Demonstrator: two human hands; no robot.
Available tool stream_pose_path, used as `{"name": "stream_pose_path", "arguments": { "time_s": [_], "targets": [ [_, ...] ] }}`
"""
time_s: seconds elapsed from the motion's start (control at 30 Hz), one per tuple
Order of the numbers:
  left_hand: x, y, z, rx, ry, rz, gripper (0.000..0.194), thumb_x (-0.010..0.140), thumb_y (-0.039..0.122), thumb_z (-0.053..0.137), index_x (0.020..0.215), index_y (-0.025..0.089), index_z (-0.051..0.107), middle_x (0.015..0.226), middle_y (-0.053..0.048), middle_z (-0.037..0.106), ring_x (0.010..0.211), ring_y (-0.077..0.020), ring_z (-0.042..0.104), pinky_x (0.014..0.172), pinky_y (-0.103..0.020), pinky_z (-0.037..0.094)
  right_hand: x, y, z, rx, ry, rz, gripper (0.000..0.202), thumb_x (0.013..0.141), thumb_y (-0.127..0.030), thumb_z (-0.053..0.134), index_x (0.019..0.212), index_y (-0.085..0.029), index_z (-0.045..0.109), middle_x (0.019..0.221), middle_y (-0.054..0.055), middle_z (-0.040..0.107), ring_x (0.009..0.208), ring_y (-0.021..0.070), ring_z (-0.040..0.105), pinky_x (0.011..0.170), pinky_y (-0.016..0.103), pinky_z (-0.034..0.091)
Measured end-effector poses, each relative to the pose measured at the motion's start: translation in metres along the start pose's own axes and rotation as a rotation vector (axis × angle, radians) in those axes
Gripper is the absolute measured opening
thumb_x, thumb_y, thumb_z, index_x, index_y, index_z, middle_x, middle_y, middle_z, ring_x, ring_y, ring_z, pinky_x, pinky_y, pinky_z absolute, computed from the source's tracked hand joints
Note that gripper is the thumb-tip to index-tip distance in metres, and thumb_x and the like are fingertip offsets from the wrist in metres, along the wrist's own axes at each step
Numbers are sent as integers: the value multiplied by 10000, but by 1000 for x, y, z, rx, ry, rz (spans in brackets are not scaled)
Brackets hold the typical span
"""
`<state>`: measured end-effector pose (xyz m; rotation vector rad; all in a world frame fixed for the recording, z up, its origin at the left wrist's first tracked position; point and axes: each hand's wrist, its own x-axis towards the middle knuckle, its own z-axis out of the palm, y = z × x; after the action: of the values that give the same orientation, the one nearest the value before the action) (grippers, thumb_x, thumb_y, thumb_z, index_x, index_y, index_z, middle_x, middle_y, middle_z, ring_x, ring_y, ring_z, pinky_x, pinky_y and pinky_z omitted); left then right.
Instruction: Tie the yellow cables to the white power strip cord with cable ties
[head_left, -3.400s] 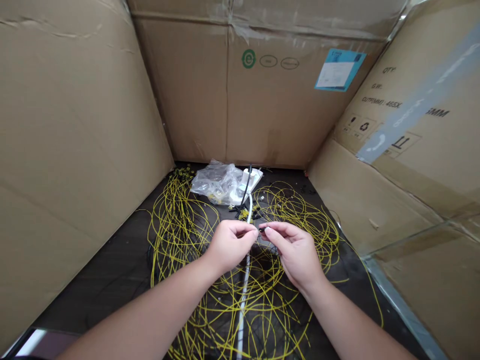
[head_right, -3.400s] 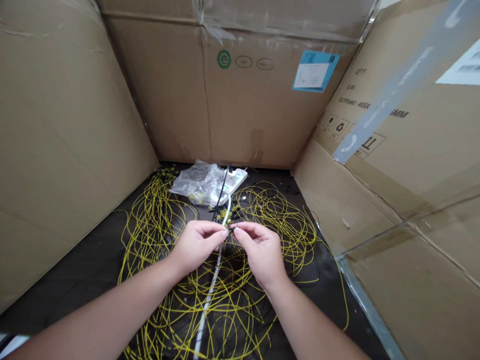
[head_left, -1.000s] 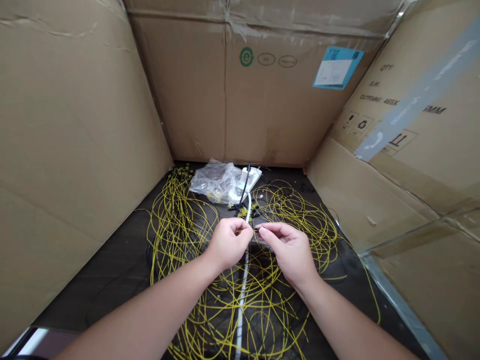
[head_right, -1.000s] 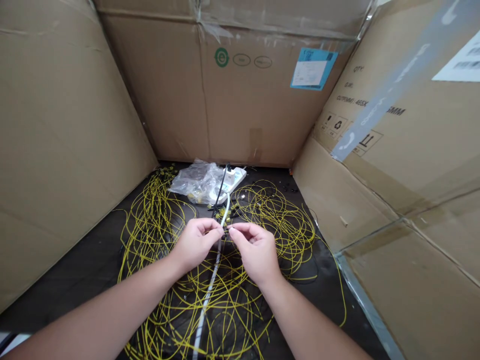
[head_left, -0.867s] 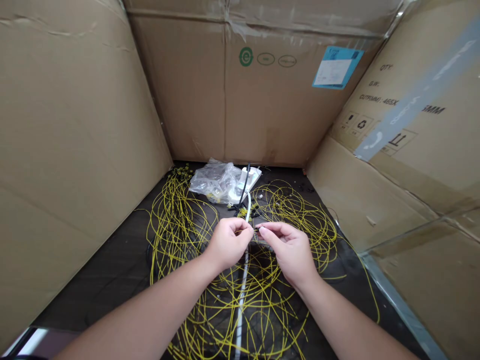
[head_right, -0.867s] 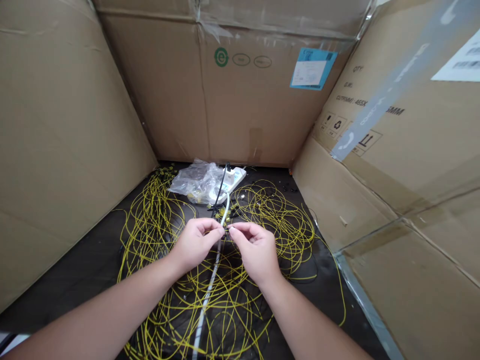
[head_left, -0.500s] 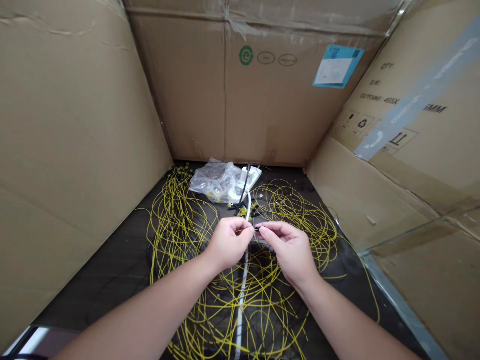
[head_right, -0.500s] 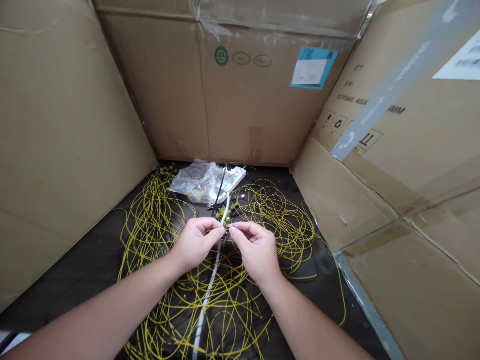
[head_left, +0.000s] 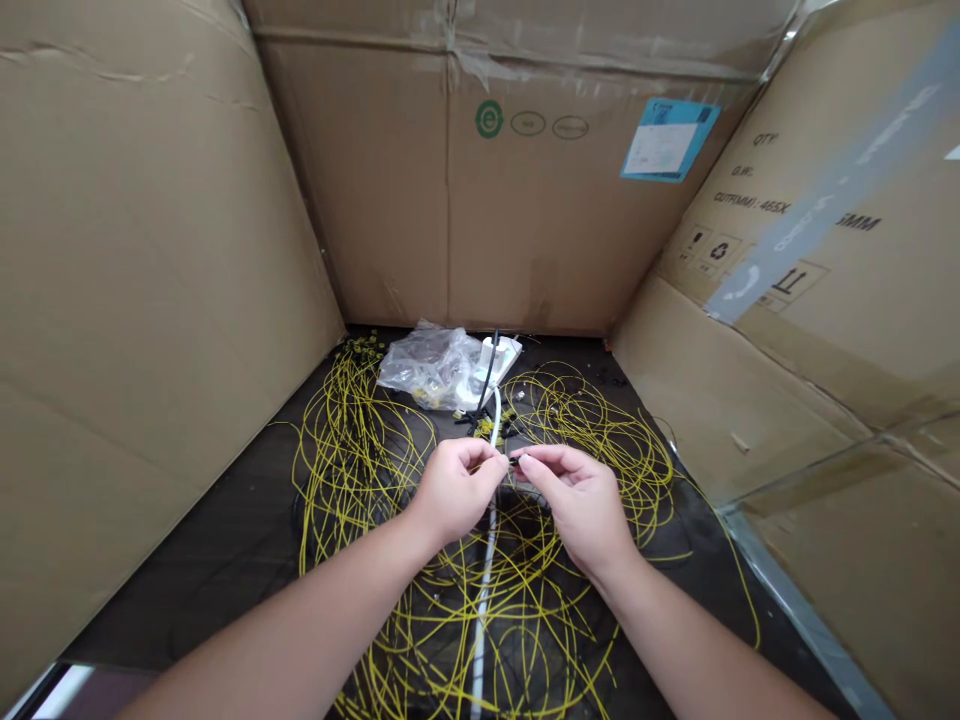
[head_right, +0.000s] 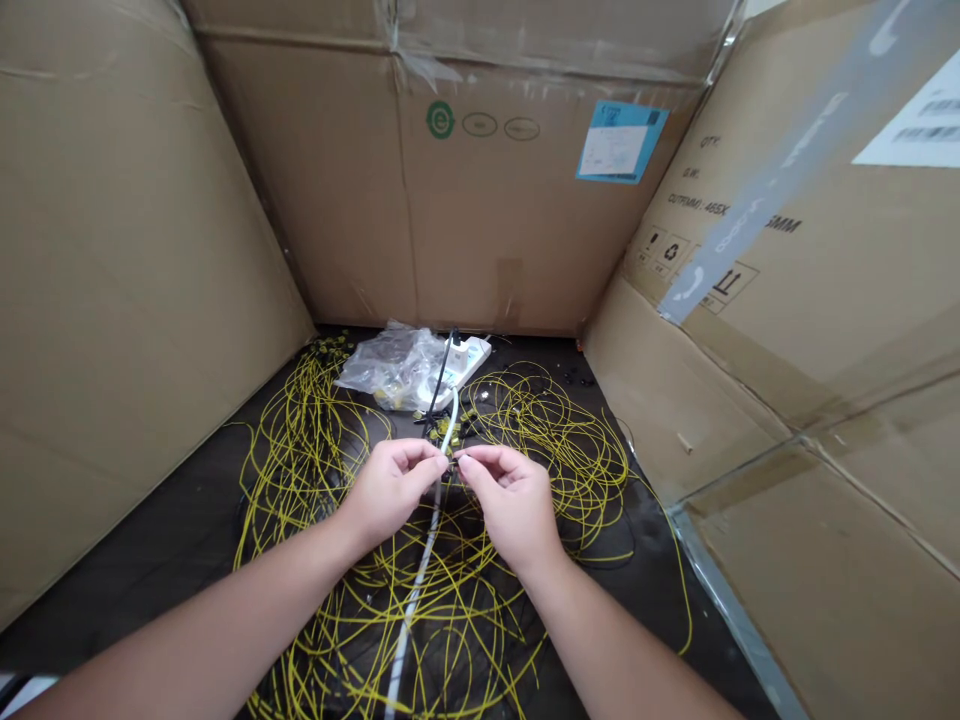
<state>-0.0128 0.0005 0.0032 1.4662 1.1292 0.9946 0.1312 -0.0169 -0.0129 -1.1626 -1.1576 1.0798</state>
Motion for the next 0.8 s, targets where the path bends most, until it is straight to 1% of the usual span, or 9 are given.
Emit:
{"name": "stream_pose_path", "arguments": {
  "time_s": [0.1,0.23,0.33,0.47,0.63,0.7,0.8],
  "targets": [
    [0,-1,-1,-20,-7,-12,203,725,250,542,555,138,540,488,47,433,471,-73,357,477,-214,302,0,0,0,8,4,-2,181,710,-309,689,817,-164,677,787,59,693,722,184,650,738,362,533],
    [1,-2,-1,-37,-30,-14,202,724,220,544,541,136,543,493,44,452,471,-68,358,477,-210,300,0,1,0,23,5,-8,176,715,-294,688,827,-159,672,767,55,690,712,177,649,735,353,532],
    [1,-3,0,-39,-36,0,203,730,213,542,545,130,560,500,41,453,485,-68,358,483,-208,301,-1,2,1,39,-2,-1,177,711,-287,691,826,-155,673,778,59,693,711,176,651,733,347,532],
    [1,-1,1,-26,-37,4,226,729,206,541,516,133,527,487,42,446,487,-69,365,486,-206,307,0,1,2,42,-21,8,175,700,-280,699,825,-159,678,823,66,701,736,178,655,741,341,532],
    [0,3,0,11,-62,-21,232,745,236,533,540,130,552,479,25,491,465,-76,404,478,-210,327,1,1,1,34,-13,8,162,686,-273,710,802,-165,680,827,65,704,747,176,650,743,332,526],
    [0,3,-2,0,-62,-26,241,756,252,529,553,128,569,490,16,514,455,-74,411,473,-208,332,1,1,1,29,-9,8,164,686,-277,708,803,-164,680,821,68,704,739,177,649,735,332,525],
    [-1,2,-2,-33,-55,-49,245,760,236,519,543,132,567,490,16,527,423,-63,399,454,-203,326,1,2,0,33,-7,3,170,694,-281,703,819,-168,680,835,70,702,739,179,651,735,336,522]
  ]
}}
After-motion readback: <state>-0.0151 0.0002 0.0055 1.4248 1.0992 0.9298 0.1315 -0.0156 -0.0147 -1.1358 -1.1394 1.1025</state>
